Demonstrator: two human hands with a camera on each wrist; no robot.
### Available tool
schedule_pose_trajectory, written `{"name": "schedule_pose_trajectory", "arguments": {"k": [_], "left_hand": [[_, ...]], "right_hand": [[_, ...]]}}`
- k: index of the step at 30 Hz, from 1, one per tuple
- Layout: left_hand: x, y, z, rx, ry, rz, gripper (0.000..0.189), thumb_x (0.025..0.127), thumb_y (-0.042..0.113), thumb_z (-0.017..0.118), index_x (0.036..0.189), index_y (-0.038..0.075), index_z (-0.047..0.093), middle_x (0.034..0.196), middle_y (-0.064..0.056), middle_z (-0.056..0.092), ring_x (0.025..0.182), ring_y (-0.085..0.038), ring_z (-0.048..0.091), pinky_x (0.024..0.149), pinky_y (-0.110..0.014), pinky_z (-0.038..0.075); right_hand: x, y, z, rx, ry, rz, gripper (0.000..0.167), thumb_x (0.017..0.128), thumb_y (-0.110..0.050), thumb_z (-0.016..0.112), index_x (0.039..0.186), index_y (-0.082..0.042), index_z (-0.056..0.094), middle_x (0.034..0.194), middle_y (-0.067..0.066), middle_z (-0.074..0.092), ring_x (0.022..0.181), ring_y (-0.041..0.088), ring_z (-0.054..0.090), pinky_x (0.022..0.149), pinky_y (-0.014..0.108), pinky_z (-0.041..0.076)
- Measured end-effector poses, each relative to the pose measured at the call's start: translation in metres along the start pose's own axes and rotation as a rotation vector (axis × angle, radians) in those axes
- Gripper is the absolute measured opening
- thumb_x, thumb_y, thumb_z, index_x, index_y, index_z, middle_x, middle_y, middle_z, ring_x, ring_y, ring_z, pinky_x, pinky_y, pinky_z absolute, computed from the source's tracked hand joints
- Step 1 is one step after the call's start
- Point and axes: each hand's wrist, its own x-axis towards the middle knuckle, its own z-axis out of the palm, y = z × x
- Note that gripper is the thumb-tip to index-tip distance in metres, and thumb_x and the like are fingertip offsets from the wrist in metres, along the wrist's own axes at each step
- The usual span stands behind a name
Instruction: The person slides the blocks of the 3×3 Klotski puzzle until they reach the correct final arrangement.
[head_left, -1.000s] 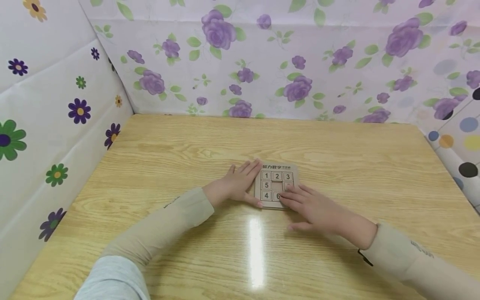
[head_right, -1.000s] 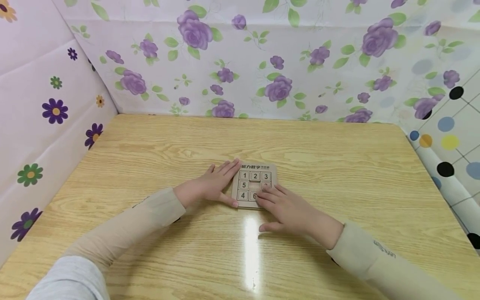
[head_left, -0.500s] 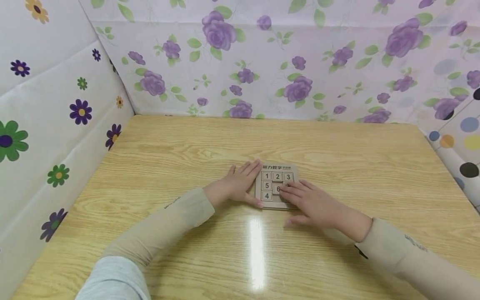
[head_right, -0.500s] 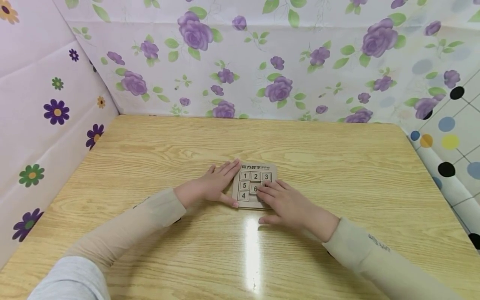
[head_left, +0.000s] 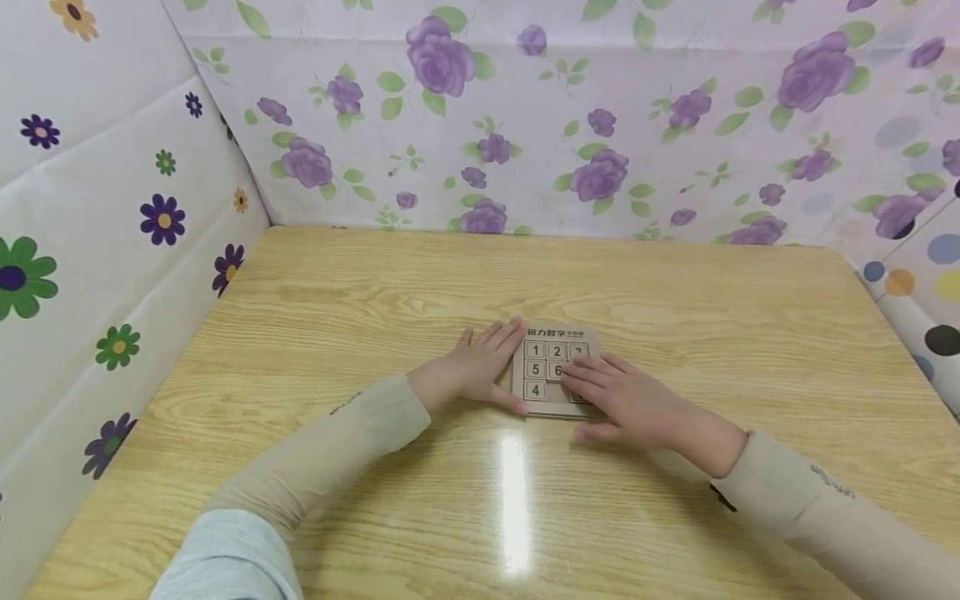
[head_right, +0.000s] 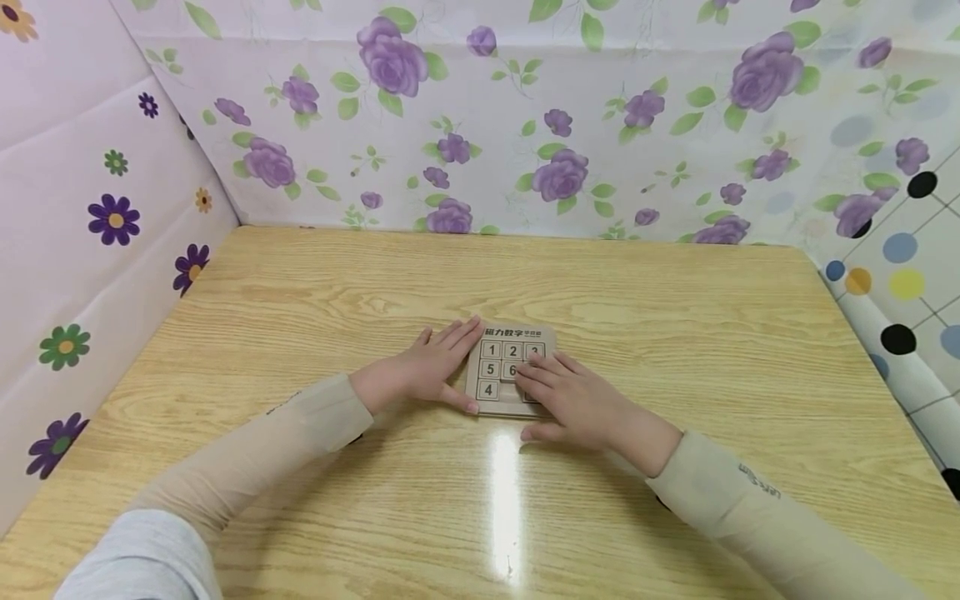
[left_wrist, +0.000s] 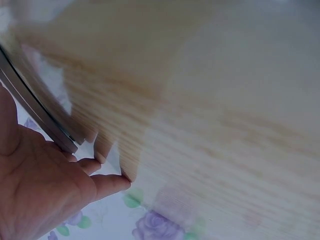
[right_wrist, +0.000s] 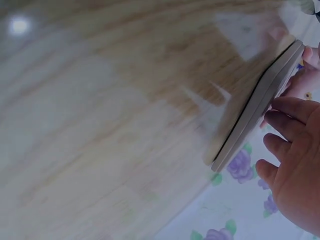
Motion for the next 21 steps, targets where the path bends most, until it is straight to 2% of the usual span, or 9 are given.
{"name": "schedule_pose_trajectory", "arguments": {"k": [6, 21], "left_hand": [[0.0, 0.0, -0.001, -0.004, -0.002, -0.003, 0.121, 0.073, 0.069, 0.064, 0.153, 0.013, -0.006, 0.16, -0.004, -0.014, 0.148, -0.028, -0.005, 0.115, -0.06, 0.003], [0.0, 0.001, 0.0, 0.001, -0.003, -0.005, 0.121, 0.072, 0.07, 0.064, 0.153, 0.013, -0.006, 0.16, -0.004, -0.014, 0.148, -0.028, -0.005, 0.115, -0.059, 0.003]], "right_hand": [[-0.006, 0.0, -0.001, -0.001, 0.013, -0.011, 0.07, 0.088, -0.047, 0.06, 0.14, -0.001, 0.046, 0.147, 0.015, 0.042, 0.139, 0.035, 0.034, 0.114, 0.055, 0.024], [-0.01, -0.01, -0.003, -0.014, -0.027, -0.027, 0.073, 0.089, -0.052, 0.057, 0.141, -0.003, 0.044, 0.149, 0.014, 0.04, 0.14, 0.035, 0.031, 0.115, 0.054, 0.022]]}}
